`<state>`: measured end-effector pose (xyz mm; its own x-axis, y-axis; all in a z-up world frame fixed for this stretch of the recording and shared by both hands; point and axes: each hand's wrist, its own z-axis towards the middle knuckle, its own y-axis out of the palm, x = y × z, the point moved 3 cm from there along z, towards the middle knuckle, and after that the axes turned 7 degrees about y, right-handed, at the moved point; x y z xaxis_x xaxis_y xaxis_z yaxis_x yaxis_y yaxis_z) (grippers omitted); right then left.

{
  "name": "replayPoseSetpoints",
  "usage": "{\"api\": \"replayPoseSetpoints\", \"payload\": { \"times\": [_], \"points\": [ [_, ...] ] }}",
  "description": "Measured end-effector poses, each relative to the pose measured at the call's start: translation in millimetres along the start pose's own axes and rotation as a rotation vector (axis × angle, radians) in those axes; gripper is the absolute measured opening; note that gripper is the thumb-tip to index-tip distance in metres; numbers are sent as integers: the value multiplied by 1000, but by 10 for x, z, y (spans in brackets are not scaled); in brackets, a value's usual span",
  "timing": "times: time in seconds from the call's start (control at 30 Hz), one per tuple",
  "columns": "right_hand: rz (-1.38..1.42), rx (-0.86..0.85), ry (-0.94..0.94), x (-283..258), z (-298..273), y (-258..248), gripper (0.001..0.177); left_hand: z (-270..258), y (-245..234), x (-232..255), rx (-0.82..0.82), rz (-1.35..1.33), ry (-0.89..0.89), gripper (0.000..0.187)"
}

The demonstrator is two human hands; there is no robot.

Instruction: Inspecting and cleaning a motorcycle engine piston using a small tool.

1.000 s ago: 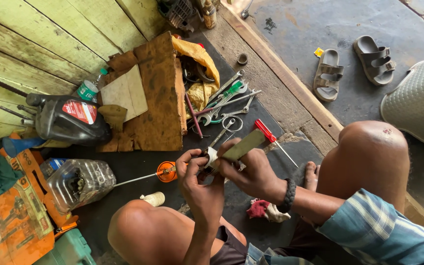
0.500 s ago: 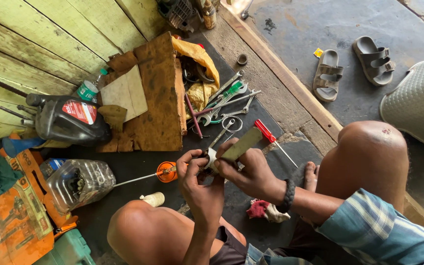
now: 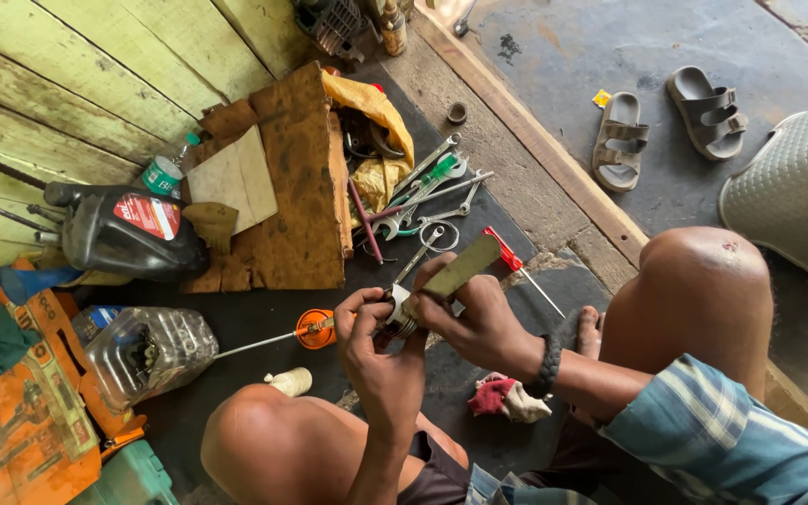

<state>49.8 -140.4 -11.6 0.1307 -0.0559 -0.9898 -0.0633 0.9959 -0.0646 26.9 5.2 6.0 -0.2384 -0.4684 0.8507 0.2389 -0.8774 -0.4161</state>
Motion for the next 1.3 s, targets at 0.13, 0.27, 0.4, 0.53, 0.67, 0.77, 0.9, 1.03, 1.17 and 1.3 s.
{"api": "replayPoseSetpoints", "payload": {
  "times": [0.13, 0.27, 0.4, 0.53, 0.67, 0.77, 0.9, 1.03, 1.17, 1.3],
  "points": [
    [14, -41, 24, 35, 7, 29, 13, 8, -13, 17, -9, -11, -8, 30],
    [119, -48, 88, 86, 11, 50, 13, 1, -23, 11, 0, 5, -32, 29],
    [86, -67, 45, 62, -7, 63, 14, -4, -15, -13, -11, -9, -58, 28],
    [98, -48, 45, 81, -24, 82, 15, 4, -10, -1, -4, 20, 29, 30],
    [39, -63, -47, -53, -1, 41, 16, 10, 1, -2, -10, -10, -16, 30],
    [136, -100, 25, 64, -1, 70, 18, 4, 5, -102, -6, -5, -20, 25],
    [300, -4, 366, 415, -32, 67, 27, -20, 44, -401, -17, -798, -699, 28],
    [51, -31, 225, 49, 27, 78, 32, 24, 106, -235, -48, -1133, -794, 34],
    [-67, -12, 123, -2, 72, 71, 37, -17, 137, -368, 4, -1115, -621, 38],
    [-30, -38, 205, 134, 51, 69, 35, -9, 94, -412, 166, -987, -600, 44]
  ]
}}
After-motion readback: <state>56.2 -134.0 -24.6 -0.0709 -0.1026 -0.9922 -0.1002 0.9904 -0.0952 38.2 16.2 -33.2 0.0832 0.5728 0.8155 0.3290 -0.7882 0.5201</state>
